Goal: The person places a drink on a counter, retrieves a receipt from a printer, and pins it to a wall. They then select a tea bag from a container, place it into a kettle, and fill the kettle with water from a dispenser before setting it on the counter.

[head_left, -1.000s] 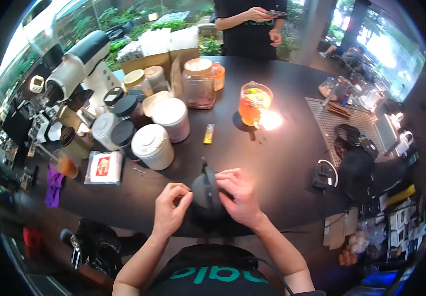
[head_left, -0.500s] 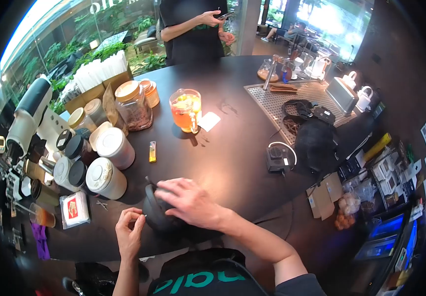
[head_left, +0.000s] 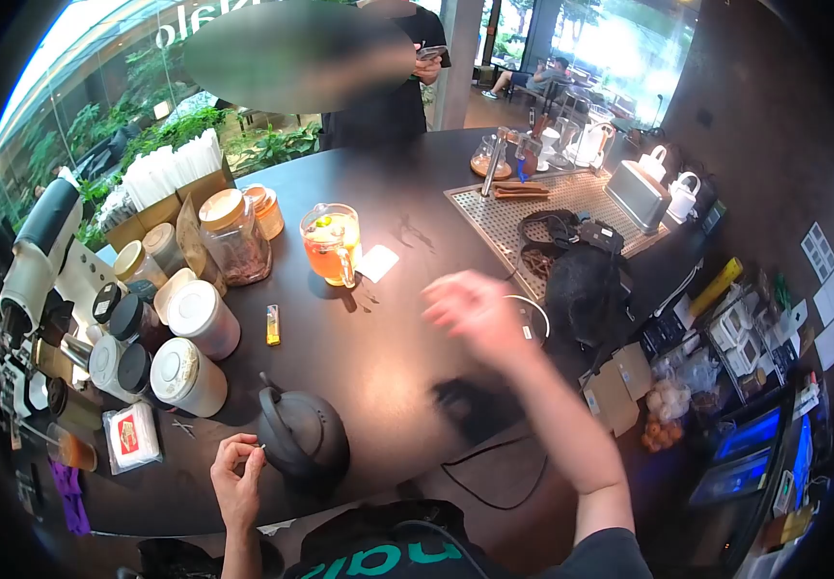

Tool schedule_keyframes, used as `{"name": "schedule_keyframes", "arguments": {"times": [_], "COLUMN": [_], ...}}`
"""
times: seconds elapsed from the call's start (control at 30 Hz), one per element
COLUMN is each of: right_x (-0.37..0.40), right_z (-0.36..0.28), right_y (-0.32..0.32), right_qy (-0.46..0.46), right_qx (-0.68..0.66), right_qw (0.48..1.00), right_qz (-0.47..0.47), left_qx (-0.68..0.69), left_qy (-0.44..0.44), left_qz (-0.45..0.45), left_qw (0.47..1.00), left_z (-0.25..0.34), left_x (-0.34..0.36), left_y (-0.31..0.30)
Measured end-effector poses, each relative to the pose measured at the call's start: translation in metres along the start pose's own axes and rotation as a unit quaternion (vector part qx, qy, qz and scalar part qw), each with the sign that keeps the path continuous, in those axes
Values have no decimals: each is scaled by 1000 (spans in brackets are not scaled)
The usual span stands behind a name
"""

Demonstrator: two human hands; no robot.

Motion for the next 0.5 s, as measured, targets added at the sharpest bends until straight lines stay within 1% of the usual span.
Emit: {"name": "schedule_keyframes", "arguments": {"times": [0.03,0.07,0.1,0.17,0.2,0.23,0.27,0.3,0.33,0.37,0.4,0.47,0.5], "right_x": [13,26,34,46,50,53,53,55,57,59,58,56,54], "right_z": [-15,-40,-33,-46,-44,-40,-41,-36,-35,-35,-35,-36,-33], "right_y": [40,72,107,141,156,168,174,180,184,186,183,185,185], "right_qy": [9,-14,-10,0,2,2,-5,66,107,150,153,159,150], "right_qx": [-6,28,-13,-14,-37,-58,-74,-110,-197,-281,-292,-315,-296], "right_qw": [999,993,987,977,970,961,951,931,896,850,844,824,827], "right_qz": [-54,-117,-161,-211,-240,-271,-301,-342,-383,-420,-422,-444,-454], "left_qx": [7,14,2,-23,-15,-5,-37,-34,-32,-29,-33,-16,-13], "left_qy": [-6,-10,-4,8,-3,-13,11,13,14,15,22,9,1], "left_qz": [2,5,6,14,21,31,42,54,65,75,95,119,151], "left_qw": [1000,1000,1000,1000,1000,999,998,998,997,997,995,993,988], "left_z": [-1,-2,-3,-9,-9,-7,1,4,5,6,9,2,1], "left_x": [1,2,2,5,7,9,11,14,17,19,21,24,30], "left_y": [1,1,1,-2,-1,1,3,5,7,12,16,27,24]}}
Point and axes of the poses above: each hand's wrist, its own x-axis away from the middle knuckle, its own y-axis out of the palm, z = x × y, the point moved 5 cm from there along -x, towards the middle knuckle, and after that the axes turned 3 degrees about -z, right-handed, at the moved point
